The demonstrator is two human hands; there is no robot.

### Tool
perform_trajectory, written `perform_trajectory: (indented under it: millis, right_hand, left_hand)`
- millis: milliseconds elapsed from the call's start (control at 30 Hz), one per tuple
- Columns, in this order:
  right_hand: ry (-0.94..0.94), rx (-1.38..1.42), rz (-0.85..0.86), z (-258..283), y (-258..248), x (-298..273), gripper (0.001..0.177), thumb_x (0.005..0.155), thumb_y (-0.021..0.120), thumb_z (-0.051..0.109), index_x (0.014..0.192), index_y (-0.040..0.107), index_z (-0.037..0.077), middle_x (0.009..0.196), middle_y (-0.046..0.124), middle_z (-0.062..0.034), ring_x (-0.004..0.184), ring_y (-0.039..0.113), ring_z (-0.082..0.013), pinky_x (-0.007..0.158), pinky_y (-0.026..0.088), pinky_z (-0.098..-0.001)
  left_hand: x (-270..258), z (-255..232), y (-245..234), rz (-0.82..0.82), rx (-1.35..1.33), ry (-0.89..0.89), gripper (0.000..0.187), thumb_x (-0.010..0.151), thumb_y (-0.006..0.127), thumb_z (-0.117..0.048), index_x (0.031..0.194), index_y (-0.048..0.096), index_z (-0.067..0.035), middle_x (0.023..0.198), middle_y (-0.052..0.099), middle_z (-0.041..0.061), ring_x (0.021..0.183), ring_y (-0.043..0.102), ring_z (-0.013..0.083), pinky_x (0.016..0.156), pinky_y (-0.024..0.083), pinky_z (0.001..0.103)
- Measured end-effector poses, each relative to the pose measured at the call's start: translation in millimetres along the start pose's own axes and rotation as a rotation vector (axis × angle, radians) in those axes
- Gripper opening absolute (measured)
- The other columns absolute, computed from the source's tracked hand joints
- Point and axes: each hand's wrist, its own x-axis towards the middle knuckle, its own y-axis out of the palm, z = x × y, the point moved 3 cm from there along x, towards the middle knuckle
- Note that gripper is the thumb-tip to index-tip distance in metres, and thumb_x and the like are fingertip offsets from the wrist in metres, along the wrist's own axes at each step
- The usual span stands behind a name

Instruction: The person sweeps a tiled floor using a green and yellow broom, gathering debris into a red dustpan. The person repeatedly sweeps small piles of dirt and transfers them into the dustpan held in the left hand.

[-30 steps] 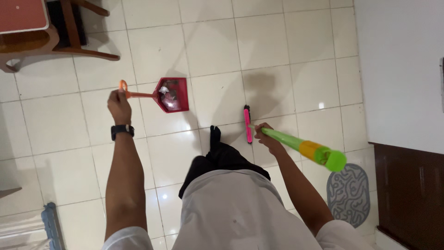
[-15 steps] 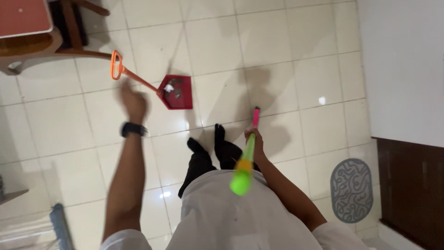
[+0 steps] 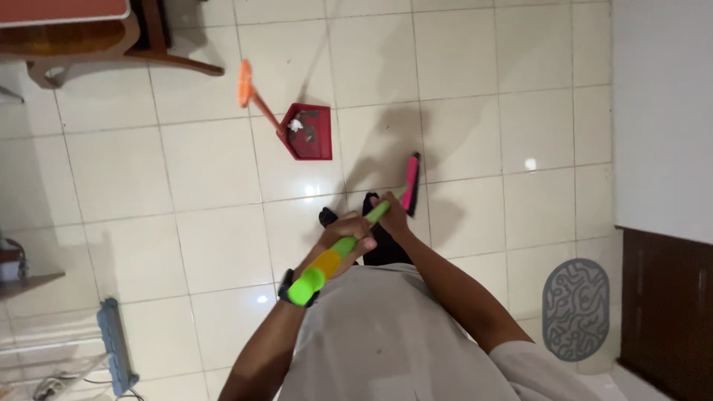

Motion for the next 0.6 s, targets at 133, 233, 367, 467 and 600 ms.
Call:
perform_trajectory:
  millis: [133, 233, 367, 467, 600]
  right_hand:
    - [-0.065, -0.088, 0.160, 21, 43, 27, 0.033, 0.099, 0.076, 0.034, 0.088, 0.058, 0.008, 0.078, 0.064, -0.0147, 0.071, 0.065, -0.0297, 0.066, 0.051, -0.0408]
    - [-0.103, 0.082, 0.296, 51, 71, 45, 0.029, 0.096, 0.070, 0.036, 0.097, 0.058, 0.010, 0.082, 0.067, -0.0128, 0.073, 0.068, -0.0302, 0.068, 0.053, -0.0395]
    - [-0.182, 0.031, 0.349, 107, 67, 51, 0.031, 0.098, 0.070, 0.037, 0.097, 0.056, 0.010, 0.087, 0.068, -0.0144, 0.079, 0.067, -0.0344, 0.072, 0.053, -0.0421]
    - [-0.027, -0.079, 0.382, 130, 47, 48, 0.030, 0.097, 0.070, 0.037, 0.099, 0.057, 0.011, 0.088, 0.070, -0.0144, 0.083, 0.068, -0.0357, 0.073, 0.052, -0.0441]
    - [-0.056, -0.158, 0.342, 94, 4, 46, 0.031, 0.095, 0.072, 0.038, 0.102, 0.057, 0.012, 0.086, 0.070, -0.0141, 0.082, 0.072, -0.0346, 0.073, 0.054, -0.0436]
  left_hand:
    - [-25, -28, -25, -0.065, 0.008, -0.032, 0.037, 0.099, 0.073, -0.018, 0.075, 0.050, -0.003, 0.072, 0.051, 0.005, 0.077, 0.054, 0.0206, 0.075, 0.048, 0.036]
    - [-28, -50, -33, -0.084, 0.129, -0.036, 0.037, 0.095, 0.075, -0.017, 0.073, 0.050, -0.003, 0.070, 0.050, 0.006, 0.071, 0.052, 0.0224, 0.069, 0.046, 0.037]
    - [-34, -79, -47, -0.087, 0.215, 0.145, 0.039, 0.094, 0.076, -0.018, 0.072, 0.048, -0.003, 0.072, 0.054, 0.008, 0.072, 0.055, 0.0252, 0.070, 0.046, 0.038]
    - [-35, -84, -53, -0.145, 0.163, 0.219, 0.038, 0.096, 0.075, -0.020, 0.072, 0.050, -0.004, 0.072, 0.055, 0.007, 0.072, 0.057, 0.0250, 0.074, 0.051, 0.037]
    - [-38, -60, -38, -0.273, -0.005, 0.144, 0.038, 0.100, 0.071, -0.020, 0.073, 0.050, -0.004, 0.073, 0.056, 0.007, 0.075, 0.058, 0.0246, 0.076, 0.052, 0.037]
